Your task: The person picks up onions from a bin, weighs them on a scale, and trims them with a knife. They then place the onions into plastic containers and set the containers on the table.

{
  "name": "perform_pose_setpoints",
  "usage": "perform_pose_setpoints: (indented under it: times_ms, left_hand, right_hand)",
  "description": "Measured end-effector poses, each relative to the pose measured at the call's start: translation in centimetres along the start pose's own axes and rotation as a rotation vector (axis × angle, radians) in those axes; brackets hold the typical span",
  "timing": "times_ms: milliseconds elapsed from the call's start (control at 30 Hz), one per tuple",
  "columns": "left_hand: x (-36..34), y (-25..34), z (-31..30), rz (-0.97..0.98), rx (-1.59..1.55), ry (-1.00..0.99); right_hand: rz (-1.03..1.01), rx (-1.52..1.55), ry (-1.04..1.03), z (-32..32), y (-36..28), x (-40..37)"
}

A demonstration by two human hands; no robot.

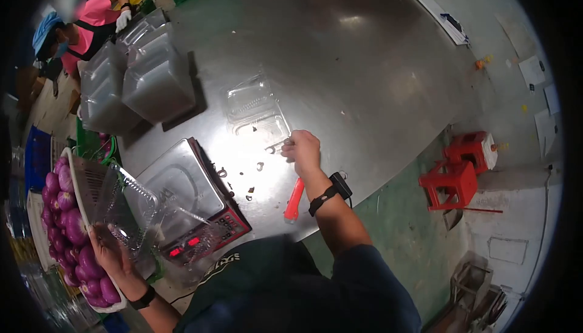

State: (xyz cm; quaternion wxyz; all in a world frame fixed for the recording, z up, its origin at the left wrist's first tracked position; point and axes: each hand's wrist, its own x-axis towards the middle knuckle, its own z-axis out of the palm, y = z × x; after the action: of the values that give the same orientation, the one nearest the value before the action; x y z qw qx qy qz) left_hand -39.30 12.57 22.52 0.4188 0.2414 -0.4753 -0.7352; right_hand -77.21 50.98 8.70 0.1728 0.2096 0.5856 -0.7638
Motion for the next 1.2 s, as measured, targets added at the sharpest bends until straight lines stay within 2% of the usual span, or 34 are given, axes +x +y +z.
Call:
perform_pose_setpoints:
  times_ms: [67, 133, 233, 367, 467, 533, 567, 600, 667, 733, 833, 900, 933, 1000, 1067, 1133, 1167, 1200]
  left_hand:
    - [0.3, -0.2, -0.5, 0.005, -0.038, 0.002]
    - [0.4, -0.3, -0.5, 0.035, 0.01, -0.041]
    - [1.8, 0.3, -3.8, 0.019, -0.008, -0.237]
    - [1.6, 1.2, -0.8, -0.001, 0.035, -0.317]
    - [1.6, 1.2, -0.9, 0.036, 0.108, -0.218]
    - [1.6, 1.3, -0.4, -0.005, 0.02, -0.294]
    - [1.2, 1.5, 1.1, -0.049, -0.061, -0.408]
    - [0.9, 0.6, 1.4, 0.054, 0.073, -0.162]
    - [0.4, -0.5, 3.4, 0.079, 0.144, -0.006]
    - [0.6, -1.7, 5.4, 0.152, 0.313, 0.014]
    - [1.2, -1.6, 8.0, -0.038, 0.109, 0.058]
    - [0.9, -1.7, 10.3, -0.172, 0.056, 0.051]
    - [0.8, -1.4, 10.9, -0.262, 0.046, 0.064]
    - [1.7, -3.1, 9.1, -0.269, -0.039, 0.212]
    - [1.8, -4.2, 8.0, -0.386, -0.028, 0.249]
    - [2.3, -6.4, 4.0, -0.369, -0.156, 0.134]
    - [2.4, -6.4, 3.0, -0.427, -0.182, 0.057]
    - [2.5, -6.9, 1.8, -0.423, -0.187, 0.06]
  right_hand:
    - [-0.021, 0.069, 0.008, -0.3, -0.6, -1.2]
    - [-0.119, 0.081, -0.077, -0.9, -0.9, -2.1]
    - [-0.195, 0.13, -0.14, -1.3, -2.3, -4.2]
    - [-0.28, 0.189, -0.253, -1.0, -3.9, -6.8]
    - [-0.264, 0.203, -0.327, -0.9, -4.6, -8.0]
    - [-0.266, 0.2, -0.369, -0.9, -4.6, -8.4]
    - [-0.266, 0.191, -0.406, -0.8, -4.7, -8.6]
    - [-0.268, 0.195, -0.429, -0.7, -4.9, -9.0]
    - [-0.214, 0.233, -0.578, -0.7, -5.6, -10.1]
    - [-0.169, 0.264, -0.689, -0.3, -5.1, -10.8]
    - [-0.032, 0.324, -0.921, 1.0, -4.6, -13.0]
    - [0.067, 0.064, -0.985, 1.7, -3.7, -14.5]
    - [0.075, 0.058, -1.004, 1.7, -3.0, -15.2]
    - [0.146, -0.263, -0.995, 1.9, -1.1, -16.1]
    - [0.17, -0.337, -0.986, 2.0, 0.8, -17.0]
    - [0.135, -0.45, -0.906, 1.9, 2.5, -17.6]
    - [0.14, -0.499, -0.886, 2.0, 2.9, -17.9]
    - [0.138, -0.504, -0.89, 2.2, 3.9, -18.0]
